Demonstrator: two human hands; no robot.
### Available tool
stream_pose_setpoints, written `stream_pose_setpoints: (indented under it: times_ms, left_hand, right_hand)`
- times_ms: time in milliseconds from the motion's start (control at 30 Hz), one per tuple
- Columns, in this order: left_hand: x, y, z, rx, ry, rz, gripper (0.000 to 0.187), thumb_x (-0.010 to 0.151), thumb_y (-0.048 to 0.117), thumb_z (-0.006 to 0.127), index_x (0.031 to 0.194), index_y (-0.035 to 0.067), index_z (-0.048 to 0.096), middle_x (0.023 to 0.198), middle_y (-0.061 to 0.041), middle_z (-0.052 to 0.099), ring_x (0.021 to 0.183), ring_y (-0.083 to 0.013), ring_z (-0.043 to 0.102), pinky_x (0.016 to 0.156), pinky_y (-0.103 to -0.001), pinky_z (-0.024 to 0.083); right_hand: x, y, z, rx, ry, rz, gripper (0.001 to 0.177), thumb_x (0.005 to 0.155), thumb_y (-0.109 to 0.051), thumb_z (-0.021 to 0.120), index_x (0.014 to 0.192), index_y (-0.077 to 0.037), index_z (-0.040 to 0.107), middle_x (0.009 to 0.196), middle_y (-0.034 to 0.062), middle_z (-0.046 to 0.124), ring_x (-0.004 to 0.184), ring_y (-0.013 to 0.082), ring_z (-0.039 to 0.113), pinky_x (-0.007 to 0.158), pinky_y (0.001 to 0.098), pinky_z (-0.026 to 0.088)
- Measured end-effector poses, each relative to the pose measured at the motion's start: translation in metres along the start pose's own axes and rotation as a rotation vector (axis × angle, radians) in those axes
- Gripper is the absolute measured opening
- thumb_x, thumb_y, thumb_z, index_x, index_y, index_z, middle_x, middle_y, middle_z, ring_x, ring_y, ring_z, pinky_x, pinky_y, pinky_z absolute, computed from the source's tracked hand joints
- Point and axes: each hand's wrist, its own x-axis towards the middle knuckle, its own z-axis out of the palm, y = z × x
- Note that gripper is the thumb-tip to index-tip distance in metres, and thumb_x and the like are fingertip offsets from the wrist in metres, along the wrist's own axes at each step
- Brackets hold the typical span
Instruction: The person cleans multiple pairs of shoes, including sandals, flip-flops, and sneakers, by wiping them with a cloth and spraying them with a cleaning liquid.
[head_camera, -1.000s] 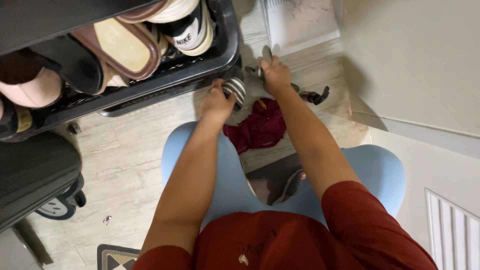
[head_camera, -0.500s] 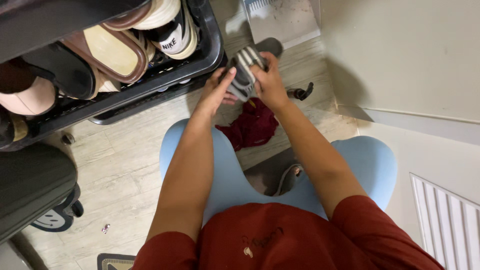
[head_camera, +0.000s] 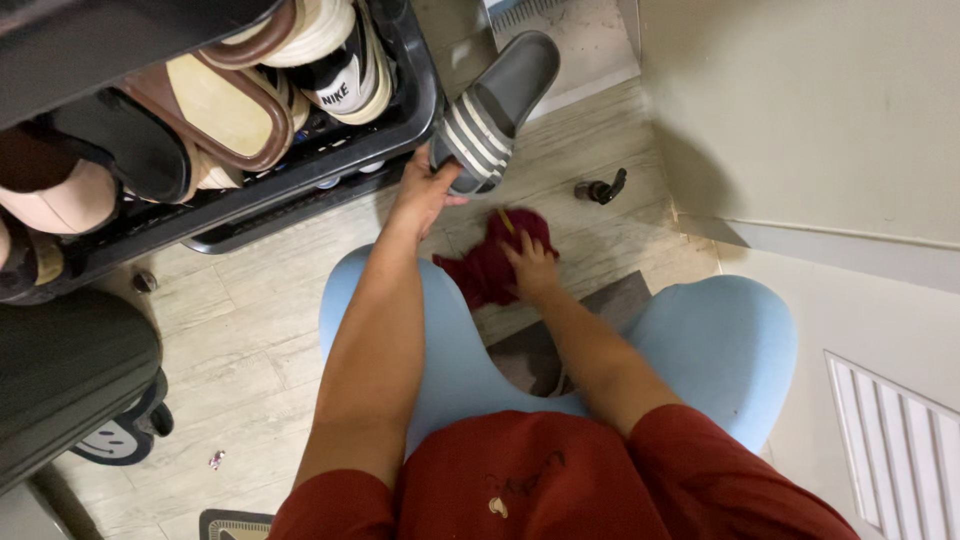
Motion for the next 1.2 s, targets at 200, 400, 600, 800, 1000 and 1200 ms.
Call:
stream_pose_setpoints:
  times_ms: [200, 400, 600, 800, 1000, 1200]
  left_hand:
    - [-0.003, 0.002, -0.001, 0.096, 0.119, 0.195, 0.045, 0.086, 0.013, 0.074, 0.128, -0.002, 0.065, 0.111, -0.015, 0.075, 0.092, -0.0277, 0.076, 0.065, -0.042, 0.067]
    - [-0.022, 0.016, 0.001, 0.716, 0.45, 0.506, 0.047, 0.085, 0.013, 0.079, 0.126, -0.001, 0.062, 0.095, -0.025, 0.075, 0.086, -0.0352, 0.072, 0.075, -0.041, 0.058]
    - [-0.062, 0.053, 0.022, 0.507, 0.153, 0.66, 0.041, 0.089, 0.005, 0.066, 0.13, 0.009, 0.062, 0.095, -0.016, 0.077, 0.08, -0.0254, 0.078, 0.072, -0.033, 0.059]
    - [-0.07, 0.058, 0.034, 0.472, 0.119, 0.459, 0.035, 0.09, 0.004, 0.069, 0.124, 0.007, 0.065, 0.085, -0.016, 0.073, 0.072, -0.0242, 0.074, 0.069, -0.031, 0.056]
    - [-0.059, 0.035, 0.024, 0.477, 0.244, 0.685, 0.042, 0.089, 0.004, 0.067, 0.131, 0.005, 0.061, 0.115, -0.023, 0.072, 0.095, -0.0303, 0.076, 0.08, -0.036, 0.06]
    - [-0.109, 0.024, 0.038, 0.487, 0.335, 0.547, 0.054, 0.093, 0.014, 0.067, 0.143, 0.004, 0.049, 0.116, -0.029, 0.069, 0.108, -0.0482, 0.068, 0.092, -0.049, 0.055]
  right_hand:
    - [0.03, 0.022, 0.01, 0.652, 0.437, 0.251, 0.048, 0.081, -0.01, 0.076, 0.128, -0.009, 0.067, 0.122, 0.0196, 0.071, 0.116, 0.0371, 0.067, 0.101, 0.0454, 0.055]
    - [0.047, -0.021, -0.103, 1.303, 0.907, -0.195, 0.071, 0.081, 0.0, 0.071, 0.145, -0.005, 0.041, 0.143, 0.0109, 0.05, 0.135, 0.0243, 0.05, 0.116, 0.0376, 0.04]
    - [0.113, -0.022, -0.166, 1.213, 0.823, -0.326, 0.067, 0.086, -0.004, 0.077, 0.142, -0.007, 0.04, 0.142, 0.0185, 0.044, 0.142, 0.0351, 0.044, 0.121, 0.0388, 0.035]
    - [0.116, -0.009, -0.195, 0.489, 0.957, 0.017, 0.054, 0.076, -0.009, 0.086, 0.125, -0.006, 0.063, 0.125, 0.0207, 0.055, 0.12, 0.0402, 0.055, 0.106, 0.0401, 0.046]
    - [0.107, 0.022, -0.196, 1.368, 0.636, -0.051, 0.062, 0.077, -0.007, 0.077, 0.133, 0.007, 0.053, 0.131, 0.0182, 0.057, 0.117, 0.0283, 0.056, 0.1, 0.0398, 0.047]
    - [-0.007, -0.004, -0.339, 1.038, 0.473, 0.032, 0.022, 0.089, -0.013, 0.075, 0.101, 0.005, 0.075, 0.091, 0.0097, 0.074, 0.081, 0.0165, 0.067, 0.074, 0.0343, 0.057]
